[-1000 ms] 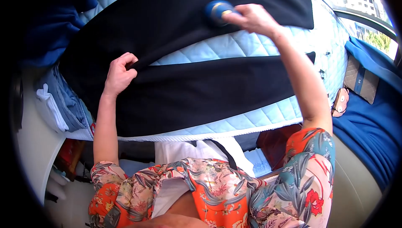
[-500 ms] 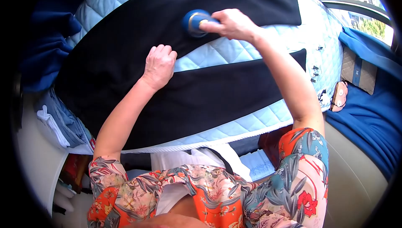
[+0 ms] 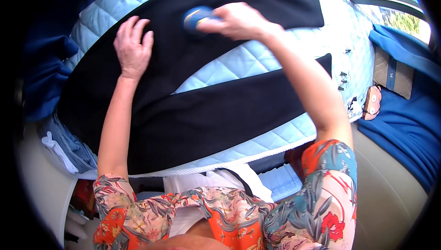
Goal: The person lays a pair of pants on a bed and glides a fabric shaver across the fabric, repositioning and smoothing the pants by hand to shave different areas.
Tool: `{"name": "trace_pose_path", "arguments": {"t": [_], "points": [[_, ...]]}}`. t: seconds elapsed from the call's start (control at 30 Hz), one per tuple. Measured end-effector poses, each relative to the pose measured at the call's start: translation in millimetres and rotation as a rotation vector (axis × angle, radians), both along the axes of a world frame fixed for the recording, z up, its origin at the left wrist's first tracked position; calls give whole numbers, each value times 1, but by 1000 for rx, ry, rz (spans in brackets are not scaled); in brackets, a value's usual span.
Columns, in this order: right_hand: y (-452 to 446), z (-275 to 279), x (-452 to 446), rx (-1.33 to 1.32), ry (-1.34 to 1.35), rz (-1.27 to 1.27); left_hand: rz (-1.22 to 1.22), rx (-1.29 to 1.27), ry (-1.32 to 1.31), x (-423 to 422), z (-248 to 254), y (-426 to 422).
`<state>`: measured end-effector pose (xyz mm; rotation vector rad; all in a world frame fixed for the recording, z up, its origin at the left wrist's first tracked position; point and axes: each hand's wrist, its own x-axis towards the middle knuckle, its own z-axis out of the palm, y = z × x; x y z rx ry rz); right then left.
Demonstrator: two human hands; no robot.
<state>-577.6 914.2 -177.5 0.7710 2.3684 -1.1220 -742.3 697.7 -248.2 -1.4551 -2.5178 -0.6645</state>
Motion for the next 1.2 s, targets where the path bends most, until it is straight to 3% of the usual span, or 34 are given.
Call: {"name": "trace_pose_path", "arguments": {"t": [0.07,0.17,0.33,0.43,0.53,0.6,0.67,0.73,0.83,0.93,1.0,1.1,1.17,1.2], "points": [[-7,0,-21,-5,-40,158,113,-153,147,-20,-43,-13],[45,-1,1,-45,4,-84,126,-144,124,-20,-45,-14],[195,11,94,269,-162,-434,118,-114,100,-22,-44,-13],[222,9,126,271,-27,-584,125,-130,100,-20,-42,-11],[179,16,95,312,-81,-438,135,-180,119,-19,-38,-10],[129,13,61,157,-8,-342,131,-182,131,-19,-40,-9],[99,10,31,9,-18,-87,125,-173,131,-19,-40,-9],[99,4,22,-64,-1,-42,113,-180,148,-19,-40,-7],[155,5,54,126,-11,-338,117,-181,148,-19,-41,-10],[211,21,96,273,-83,-463,110,-175,137,-19,-41,-8],[241,4,117,369,-44,-430,108,-160,121,-21,-43,-9],[217,8,102,406,-113,-349,115,-165,132,-21,-42,-8],[132,38,62,273,-126,-265,106,-160,137,-21,-42,-8],[108,15,60,313,4,-87,101,-157,139,-21,-42,-8]]}}
